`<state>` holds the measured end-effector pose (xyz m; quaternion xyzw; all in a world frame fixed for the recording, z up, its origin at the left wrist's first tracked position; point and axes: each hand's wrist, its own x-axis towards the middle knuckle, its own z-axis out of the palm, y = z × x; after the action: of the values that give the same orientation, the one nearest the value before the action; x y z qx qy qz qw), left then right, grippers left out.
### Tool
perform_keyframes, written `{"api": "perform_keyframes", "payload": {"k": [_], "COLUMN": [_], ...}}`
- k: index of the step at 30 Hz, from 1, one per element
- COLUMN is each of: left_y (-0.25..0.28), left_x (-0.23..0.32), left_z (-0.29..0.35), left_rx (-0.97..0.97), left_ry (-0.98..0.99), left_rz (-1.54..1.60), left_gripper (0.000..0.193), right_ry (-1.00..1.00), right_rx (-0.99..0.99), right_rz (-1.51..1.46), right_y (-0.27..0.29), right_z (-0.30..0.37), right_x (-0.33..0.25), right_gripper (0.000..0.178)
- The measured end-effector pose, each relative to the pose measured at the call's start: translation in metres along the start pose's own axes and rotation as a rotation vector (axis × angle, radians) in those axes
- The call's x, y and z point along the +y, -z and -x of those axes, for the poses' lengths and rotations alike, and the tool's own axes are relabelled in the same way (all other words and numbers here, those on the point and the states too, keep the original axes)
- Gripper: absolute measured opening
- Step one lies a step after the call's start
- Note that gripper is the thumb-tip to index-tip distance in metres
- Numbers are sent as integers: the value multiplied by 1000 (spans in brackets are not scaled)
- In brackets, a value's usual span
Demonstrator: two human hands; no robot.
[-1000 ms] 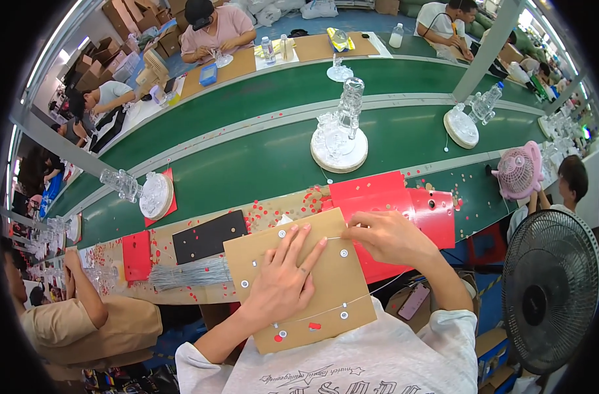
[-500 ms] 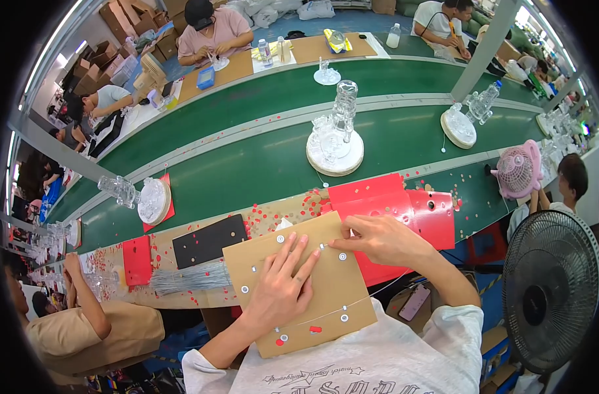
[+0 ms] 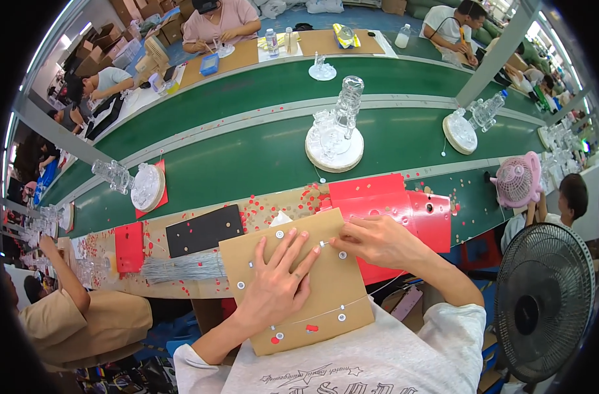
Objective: Assembling circular lighting fixture bases by connecting wiring and mounting them into cardboard packaging panels on a production line.
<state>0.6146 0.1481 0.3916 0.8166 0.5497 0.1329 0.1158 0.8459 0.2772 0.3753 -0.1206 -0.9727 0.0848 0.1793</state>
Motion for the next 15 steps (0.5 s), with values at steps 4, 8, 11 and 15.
{"api": "perform_keyframes", "payload": {"k": [4, 8, 11, 15], "left_y": [-2, -3, -2, 1], "left_x": [0, -3, -1, 4], "left_z": [-1, 0, -2, -11], "left_rx": [-9, -4, 52, 50], "left_ry": [-21, 17, 47, 31], "left_rz": [11, 95, 186, 163], "left_gripper": [53, 62, 70, 66], "right_ry": [43, 12, 5, 107], "right_rx": [-23, -5, 13, 20], "right_rz": [68, 33, 20, 283], "right_y": [1, 2, 3, -3], "right_z": [-6, -2, 6, 1], "right_x": [-7, -2, 3, -12], "right_gripper": [27, 27, 27, 17]}}
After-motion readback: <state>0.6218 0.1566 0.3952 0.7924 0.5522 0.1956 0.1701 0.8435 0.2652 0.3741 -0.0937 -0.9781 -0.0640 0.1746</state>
